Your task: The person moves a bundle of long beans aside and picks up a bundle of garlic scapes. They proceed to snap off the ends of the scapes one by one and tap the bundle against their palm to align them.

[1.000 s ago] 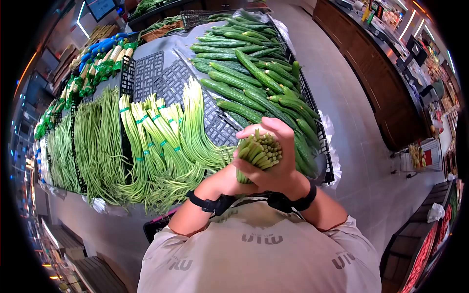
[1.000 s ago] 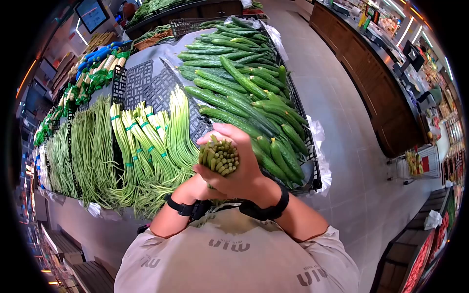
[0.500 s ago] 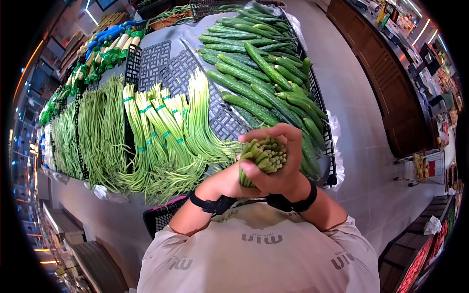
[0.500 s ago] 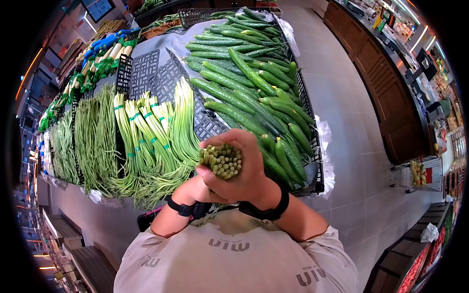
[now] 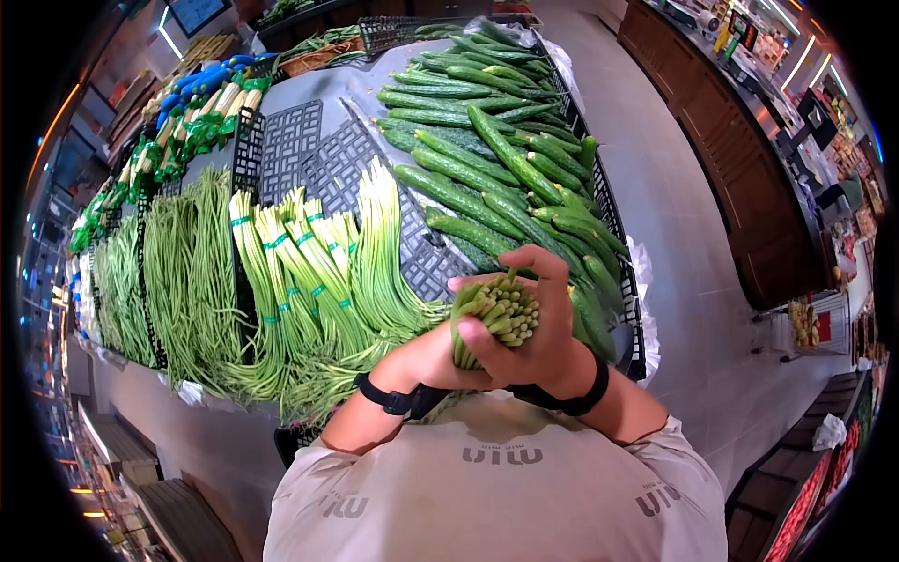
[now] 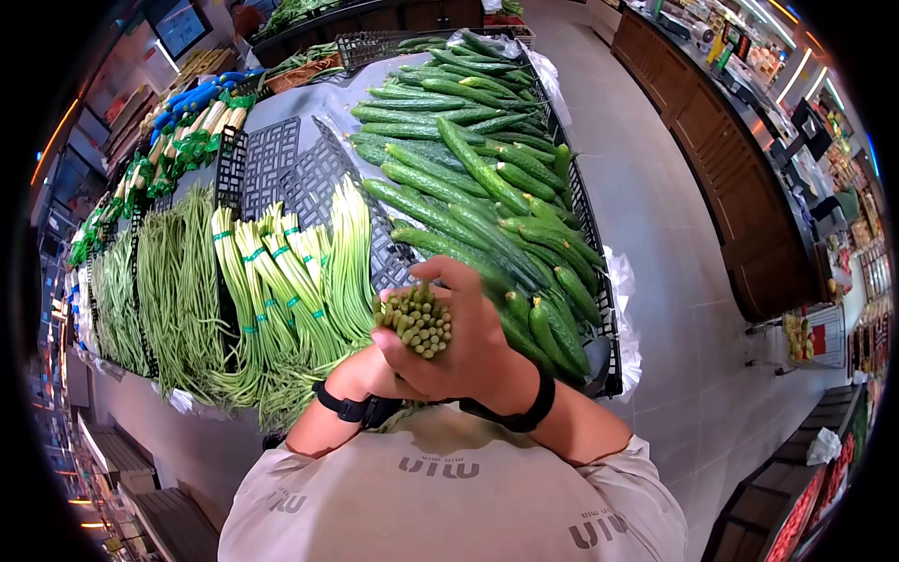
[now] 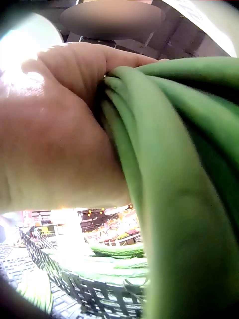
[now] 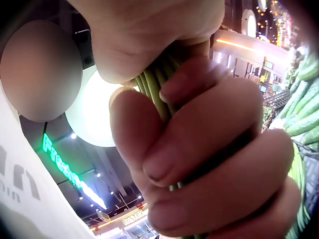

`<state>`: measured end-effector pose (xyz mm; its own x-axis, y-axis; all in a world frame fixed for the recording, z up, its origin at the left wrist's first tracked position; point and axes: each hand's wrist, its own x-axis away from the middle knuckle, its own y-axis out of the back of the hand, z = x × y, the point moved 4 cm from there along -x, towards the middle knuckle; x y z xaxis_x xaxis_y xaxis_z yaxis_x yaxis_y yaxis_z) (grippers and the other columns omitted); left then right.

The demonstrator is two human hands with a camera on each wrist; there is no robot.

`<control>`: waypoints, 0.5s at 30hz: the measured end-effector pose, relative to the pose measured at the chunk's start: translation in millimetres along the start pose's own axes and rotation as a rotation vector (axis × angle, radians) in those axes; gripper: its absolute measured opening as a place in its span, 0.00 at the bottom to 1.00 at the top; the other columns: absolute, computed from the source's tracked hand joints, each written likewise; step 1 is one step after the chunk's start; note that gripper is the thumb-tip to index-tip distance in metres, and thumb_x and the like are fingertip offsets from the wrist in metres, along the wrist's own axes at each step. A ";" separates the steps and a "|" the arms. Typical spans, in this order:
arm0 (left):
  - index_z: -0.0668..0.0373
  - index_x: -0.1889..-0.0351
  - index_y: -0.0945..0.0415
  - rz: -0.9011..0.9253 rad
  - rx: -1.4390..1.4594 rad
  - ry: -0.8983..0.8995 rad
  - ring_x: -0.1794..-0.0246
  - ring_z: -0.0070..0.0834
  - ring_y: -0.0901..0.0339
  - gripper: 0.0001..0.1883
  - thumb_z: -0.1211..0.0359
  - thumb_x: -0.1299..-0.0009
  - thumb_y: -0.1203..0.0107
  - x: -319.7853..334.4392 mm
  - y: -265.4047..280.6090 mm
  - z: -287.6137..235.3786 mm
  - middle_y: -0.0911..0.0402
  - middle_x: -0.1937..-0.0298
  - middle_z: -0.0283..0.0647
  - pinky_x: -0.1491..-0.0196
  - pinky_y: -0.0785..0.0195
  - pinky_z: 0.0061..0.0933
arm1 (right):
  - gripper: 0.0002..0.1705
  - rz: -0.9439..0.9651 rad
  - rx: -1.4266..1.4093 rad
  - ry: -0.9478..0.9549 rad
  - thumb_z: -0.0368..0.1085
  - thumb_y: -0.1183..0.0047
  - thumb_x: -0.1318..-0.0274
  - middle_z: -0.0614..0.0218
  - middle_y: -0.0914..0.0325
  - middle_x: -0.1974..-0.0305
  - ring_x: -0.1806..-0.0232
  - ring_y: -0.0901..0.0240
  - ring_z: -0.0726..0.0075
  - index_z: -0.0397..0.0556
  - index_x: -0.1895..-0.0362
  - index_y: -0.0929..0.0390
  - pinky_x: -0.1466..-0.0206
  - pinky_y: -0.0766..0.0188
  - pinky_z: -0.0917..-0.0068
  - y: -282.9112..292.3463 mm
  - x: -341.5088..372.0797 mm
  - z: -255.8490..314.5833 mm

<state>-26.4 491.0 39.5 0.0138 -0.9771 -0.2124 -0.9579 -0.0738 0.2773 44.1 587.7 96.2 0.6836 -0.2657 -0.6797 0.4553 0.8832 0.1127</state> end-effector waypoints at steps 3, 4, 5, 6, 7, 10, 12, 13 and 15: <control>0.59 0.33 0.38 -0.028 0.057 0.010 0.41 0.32 0.31 0.41 0.78 0.48 0.35 0.0 6.7 2.9 0.29 0.41 0.40 0.41 0.32 0.33 | 0.38 0.013 0.130 -0.015 0.36 0.35 0.43 0.45 0.18 0.60 0.59 0.15 0.60 0.34 0.40 0.48 0.55 0.19 0.69 3.2 -9.0 -1.9; 0.59 0.32 0.39 -0.022 0.111 0.086 0.42 0.31 0.30 0.42 0.78 0.48 0.35 0.4 8.4 5.3 0.29 0.42 0.39 0.41 0.32 0.32 | 0.38 0.015 0.152 -0.070 0.36 0.35 0.43 0.46 0.18 0.60 0.58 0.15 0.59 0.33 0.40 0.47 0.55 0.19 0.69 5.2 -7.4 -4.7; 0.58 0.32 0.40 -0.017 0.163 0.162 0.42 0.30 0.30 0.43 0.78 0.48 0.35 1.2 9.1 10.2 0.29 0.42 0.39 0.42 0.31 0.31 | 0.38 0.014 0.154 -0.094 0.36 0.35 0.43 0.46 0.18 0.60 0.58 0.15 0.59 0.33 0.40 0.47 0.55 0.19 0.69 4.5 -5.3 -7.6; 0.58 0.30 0.42 0.047 0.169 0.232 0.40 0.30 0.31 0.46 0.78 0.50 0.34 1.0 7.7 17.1 0.29 0.40 0.39 0.40 0.33 0.31 | 0.38 -0.004 0.156 -0.099 0.36 0.36 0.43 0.45 0.18 0.60 0.58 0.15 0.58 0.32 0.40 0.47 0.55 0.19 0.68 4.1 -4.4 -9.8; 0.58 0.30 0.42 0.046 0.181 0.236 0.40 0.30 0.31 0.46 0.78 0.50 0.34 2.2 5.3 19.2 0.29 0.40 0.39 0.40 0.33 0.31 | 0.38 -0.020 0.158 -0.097 0.36 0.36 0.42 0.45 0.18 0.60 0.58 0.15 0.58 0.32 0.40 0.47 0.54 0.19 0.68 3.6 -3.6 -11.0; 0.59 0.28 0.42 -0.103 0.244 0.057 0.36 0.31 0.32 0.48 0.78 0.52 0.36 -1.6 7.0 17.0 0.29 0.38 0.41 0.36 0.36 0.31 | 0.39 -0.003 0.163 -0.091 0.36 0.35 0.43 0.45 0.17 0.60 0.57 0.15 0.57 0.32 0.40 0.47 0.53 0.19 0.66 0.9 0.7 -12.9; 0.59 0.29 0.41 -0.085 0.218 0.047 0.36 0.30 0.32 0.47 0.78 0.52 0.36 -2.2 7.9 17.1 0.29 0.38 0.41 0.36 0.36 0.32 | 0.39 -0.001 0.207 -0.069 0.37 0.35 0.44 0.45 0.17 0.60 0.57 0.15 0.57 0.32 0.40 0.47 0.53 0.19 0.66 1.8 0.6 -10.5; 0.59 0.29 0.41 -0.067 0.193 0.043 0.37 0.30 0.32 0.46 0.78 0.52 0.36 -1.7 7.8 16.4 0.29 0.38 0.42 0.36 0.36 0.32 | 0.39 -0.009 0.254 -0.054 0.37 0.34 0.44 0.45 0.17 0.60 0.57 0.15 0.57 0.32 0.40 0.46 0.53 0.19 0.66 3.3 -0.2 -7.7; 0.60 0.30 0.39 -0.039 0.228 0.105 0.37 0.30 0.32 0.45 0.78 0.51 0.36 0.3 8.3 14.7 0.29 0.38 0.42 0.36 0.36 0.32 | 0.39 -0.022 0.303 -0.032 0.38 0.34 0.44 0.46 0.17 0.60 0.56 0.16 0.57 0.32 0.40 0.45 0.52 0.20 0.67 5.9 -1.7 -1.8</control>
<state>-38.6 493.0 28.0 0.0705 -0.9906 -0.1169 -0.9958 -0.0767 0.0495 44.7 594.1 96.6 0.6875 -0.2999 -0.6614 0.6160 0.7232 0.3123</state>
